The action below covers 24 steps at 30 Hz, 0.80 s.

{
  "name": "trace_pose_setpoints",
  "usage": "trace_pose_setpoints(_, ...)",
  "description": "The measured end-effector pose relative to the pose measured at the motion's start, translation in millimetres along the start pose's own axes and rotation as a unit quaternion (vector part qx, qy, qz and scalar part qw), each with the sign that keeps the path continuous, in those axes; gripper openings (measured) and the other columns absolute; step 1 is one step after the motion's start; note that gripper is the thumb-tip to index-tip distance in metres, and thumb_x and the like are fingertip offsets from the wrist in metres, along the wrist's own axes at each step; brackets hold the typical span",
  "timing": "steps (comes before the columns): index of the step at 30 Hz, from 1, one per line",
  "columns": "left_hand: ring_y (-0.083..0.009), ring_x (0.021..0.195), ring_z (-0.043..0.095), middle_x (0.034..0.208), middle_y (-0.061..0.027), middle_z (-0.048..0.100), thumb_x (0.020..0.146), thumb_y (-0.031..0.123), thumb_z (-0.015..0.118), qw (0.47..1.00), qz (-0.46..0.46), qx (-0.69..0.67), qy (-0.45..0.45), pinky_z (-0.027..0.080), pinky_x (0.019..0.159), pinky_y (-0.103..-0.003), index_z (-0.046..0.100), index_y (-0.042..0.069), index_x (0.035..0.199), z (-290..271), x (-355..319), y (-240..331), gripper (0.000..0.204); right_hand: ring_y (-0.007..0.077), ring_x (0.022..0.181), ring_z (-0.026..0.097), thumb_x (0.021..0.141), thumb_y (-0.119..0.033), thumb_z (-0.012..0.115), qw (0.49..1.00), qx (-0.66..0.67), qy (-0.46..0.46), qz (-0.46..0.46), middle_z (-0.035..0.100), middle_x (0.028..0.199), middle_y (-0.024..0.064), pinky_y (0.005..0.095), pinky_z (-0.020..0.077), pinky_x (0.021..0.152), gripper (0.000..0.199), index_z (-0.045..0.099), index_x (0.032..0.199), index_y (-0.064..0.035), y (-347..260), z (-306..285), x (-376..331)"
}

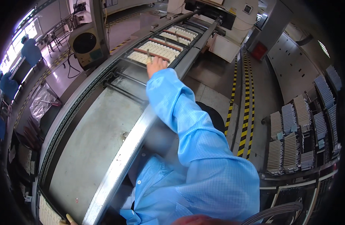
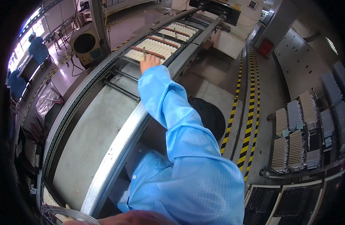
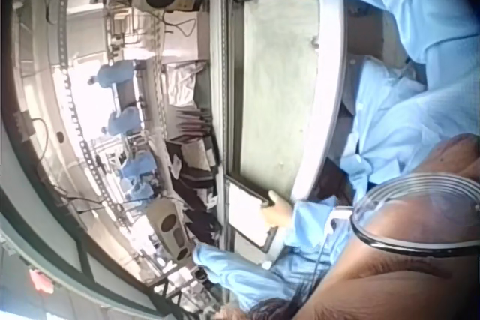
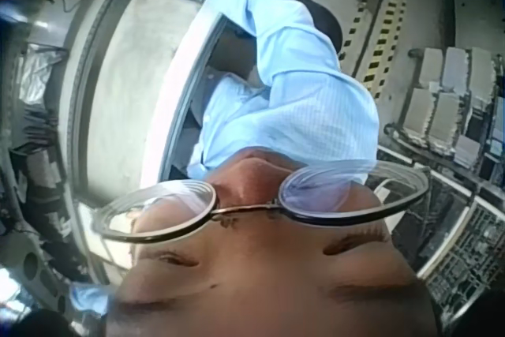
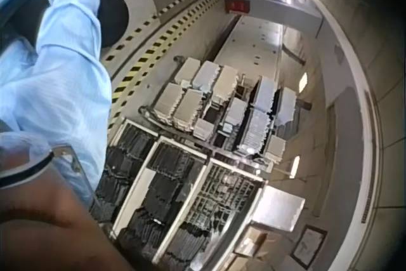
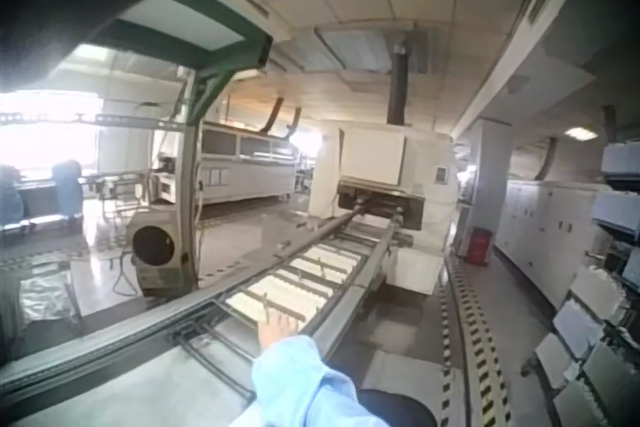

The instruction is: Perform manual assembly and inspection of components on a large electronic panel at a workstation.

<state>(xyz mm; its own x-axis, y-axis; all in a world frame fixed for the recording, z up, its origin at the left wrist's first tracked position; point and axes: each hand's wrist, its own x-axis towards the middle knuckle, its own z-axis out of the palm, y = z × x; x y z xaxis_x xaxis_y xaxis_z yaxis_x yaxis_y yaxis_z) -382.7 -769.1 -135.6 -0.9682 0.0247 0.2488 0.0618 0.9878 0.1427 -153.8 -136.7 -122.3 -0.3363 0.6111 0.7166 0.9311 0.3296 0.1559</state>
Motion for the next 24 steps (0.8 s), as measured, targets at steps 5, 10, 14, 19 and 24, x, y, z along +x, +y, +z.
trace_pose_setpoints(5, -0.0320, 0.077, 0.054, 0.087, -0.0170, 0.057, 0.081, 0.031, 0.064, 0.987, 0.126, -0.099, 0.033, 0.042, 0.072, -0.039, 0.052, -0.001, 0.096, 103, -32, 111, 0.037, 0.0245, 0.088, 0.051, 0.084, -0.015, 0.048, 0.996, -0.068, 0.039, 0.040, 0.053, 0.091, 0.0079, 0.0413, 0.0382, 0.073, 0.018, 0.062, 0.094, -0.0096, 49, 127, 46)
trace_pose_setpoints(10, -0.0336, 0.079, 0.051, 0.084, -0.0172, 0.054, 0.074, 0.018, 0.069, 0.941, 0.244, -0.228, -0.048, 0.040, 0.073, -0.039, 0.051, -0.001, 0.093, 71, -76, 191, 0.032, 0.0233, 0.086, 0.053, 0.083, -0.015, 0.047, 0.994, 0.008, -0.108, -0.008, 0.054, 0.089, 0.0064, 0.0412, 0.0388, 0.071, 0.018, 0.061, 0.094, -0.0108, -13, 114, 43)
trace_pose_setpoints(14, -0.0377, 0.088, 0.050, 0.096, -0.0187, 0.055, 0.069, 0.024, 0.071, 0.898, 0.344, -0.253, -0.103, 0.038, 0.082, -0.045, 0.050, -0.001, 0.104, 61, -91, 252, 0.048, 0.0272, 0.090, 0.051, 0.078, -0.012, 0.050, 0.971, 0.134, -0.075, -0.185, 0.051, 0.089, 0.0092, 0.0410, 0.0389, 0.073, 0.022, 0.053, 0.099, -0.0066, -100, 56, -9)
trace_pose_setpoints(19, -0.0368, 0.104, 0.047, 0.112, -0.0218, 0.053, 0.070, 0.024, 0.069, 0.844, 0.469, -0.240, -0.103, 0.034, 0.093, -0.044, 0.049, -0.001, 0.113, 36, -109, 299, 0.053, 0.0248, 0.085, 0.049, 0.077, -0.011, 0.052, 0.932, 0.280, -0.008, -0.231, 0.048, 0.085, 0.0076, 0.0397, 0.0368, 0.075, 0.026, 0.056, 0.102, -0.0059, -150, 4, -45)
trace_pose_setpoints(24, -0.0379, 0.105, 0.049, 0.115, -0.0217, 0.053, 0.067, 0.021, 0.069, 0.676, 0.643, -0.273, -0.234, 0.037, 0.092, -0.045, 0.054, 0.002, 0.111, -29, -63, 240, 0.050, 0.0242, 0.091, 0.049, 0.079, -0.012, 0.050, 0.940, 0.215, -0.050, -0.259, 0.050, 0.090, 0.0073, 0.0391, 0.0355, 0.078, 0.028, 0.058, 0.105, -0.0057, -131, -4, -46)
